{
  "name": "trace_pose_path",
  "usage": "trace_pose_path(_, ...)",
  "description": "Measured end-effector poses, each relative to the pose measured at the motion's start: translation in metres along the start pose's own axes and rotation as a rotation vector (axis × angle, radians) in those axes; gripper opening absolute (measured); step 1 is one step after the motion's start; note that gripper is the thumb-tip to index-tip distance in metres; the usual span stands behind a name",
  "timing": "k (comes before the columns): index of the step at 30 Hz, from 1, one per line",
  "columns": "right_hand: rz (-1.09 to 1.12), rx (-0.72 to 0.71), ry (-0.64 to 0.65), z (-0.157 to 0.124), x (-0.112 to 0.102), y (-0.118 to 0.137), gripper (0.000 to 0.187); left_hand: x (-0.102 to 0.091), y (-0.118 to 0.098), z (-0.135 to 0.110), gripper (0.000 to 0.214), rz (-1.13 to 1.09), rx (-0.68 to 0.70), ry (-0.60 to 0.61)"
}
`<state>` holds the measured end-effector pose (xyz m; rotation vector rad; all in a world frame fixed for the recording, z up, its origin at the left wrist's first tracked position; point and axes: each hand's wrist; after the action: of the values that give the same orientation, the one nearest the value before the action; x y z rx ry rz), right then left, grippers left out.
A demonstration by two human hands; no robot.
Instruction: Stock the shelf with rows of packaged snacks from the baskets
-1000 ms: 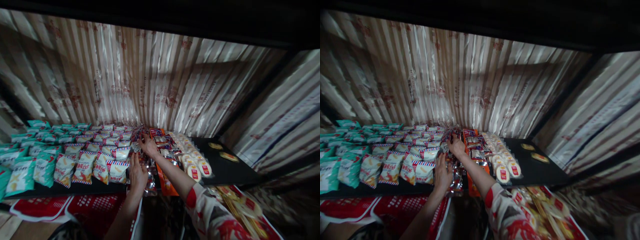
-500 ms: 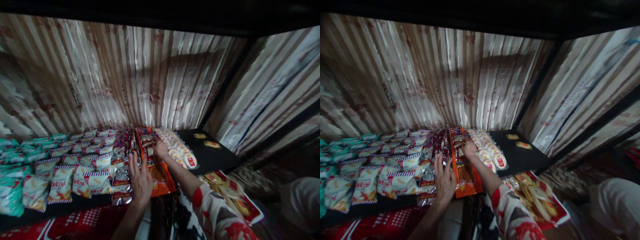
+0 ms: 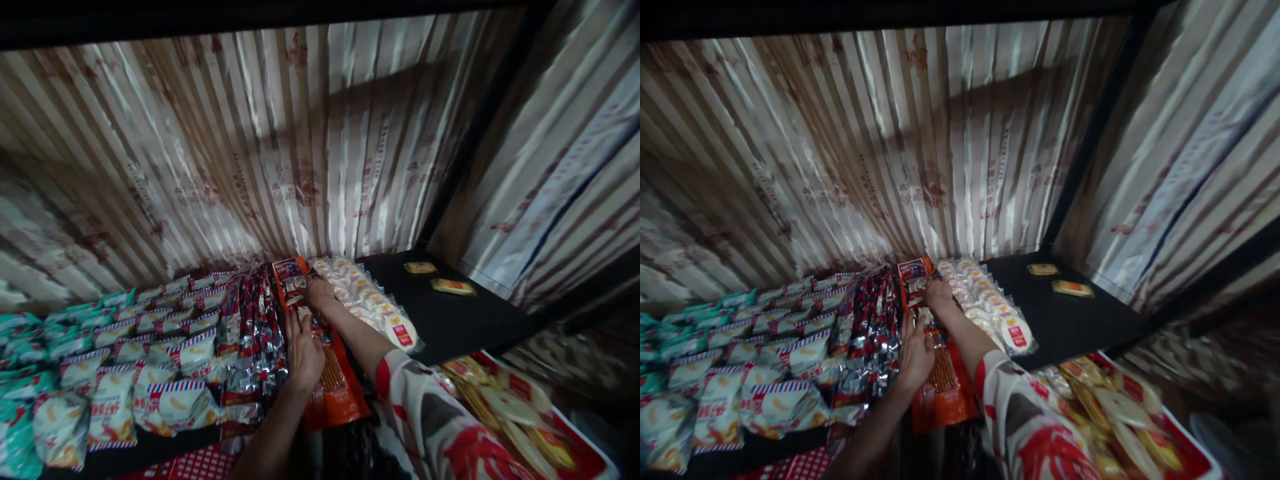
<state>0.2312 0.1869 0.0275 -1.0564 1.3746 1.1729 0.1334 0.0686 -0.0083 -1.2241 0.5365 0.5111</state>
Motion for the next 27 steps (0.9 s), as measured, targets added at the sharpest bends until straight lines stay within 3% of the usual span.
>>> trace_pose_path(6,-0.054,-0.036,-0.002,0.012,0.002,0.006,0.059,0.016,0.007,0.002,0.051,0.081,-0.058,0.148)
trace_pose_path(20,0.106,0.168,0.097,0.038,0.0,0.008,0.056,0.023,0.017,0.002,0.052,0.02,-0.087,0.107)
trace_pose_path(23,0.269,0.191,0.072,0.036,-0.003,0.006,0.039,0.015,0.009,0.003,0.049,0.007,-0.101,0.105)
trace_pose_path(27,0.745,0.238,0.0,0.023,-0.008,0.001,0.024,0.003,-0.004,0.002,0.054,-0.038,-0.086,0.037)
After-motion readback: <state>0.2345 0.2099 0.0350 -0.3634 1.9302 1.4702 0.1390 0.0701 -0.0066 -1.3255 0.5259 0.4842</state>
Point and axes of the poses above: each hand's wrist, its own z-axis towards the middle knuckle, its own x-axis out of the palm, y = z × x, and after that the axes turned 9 degrees about -z, right-handed
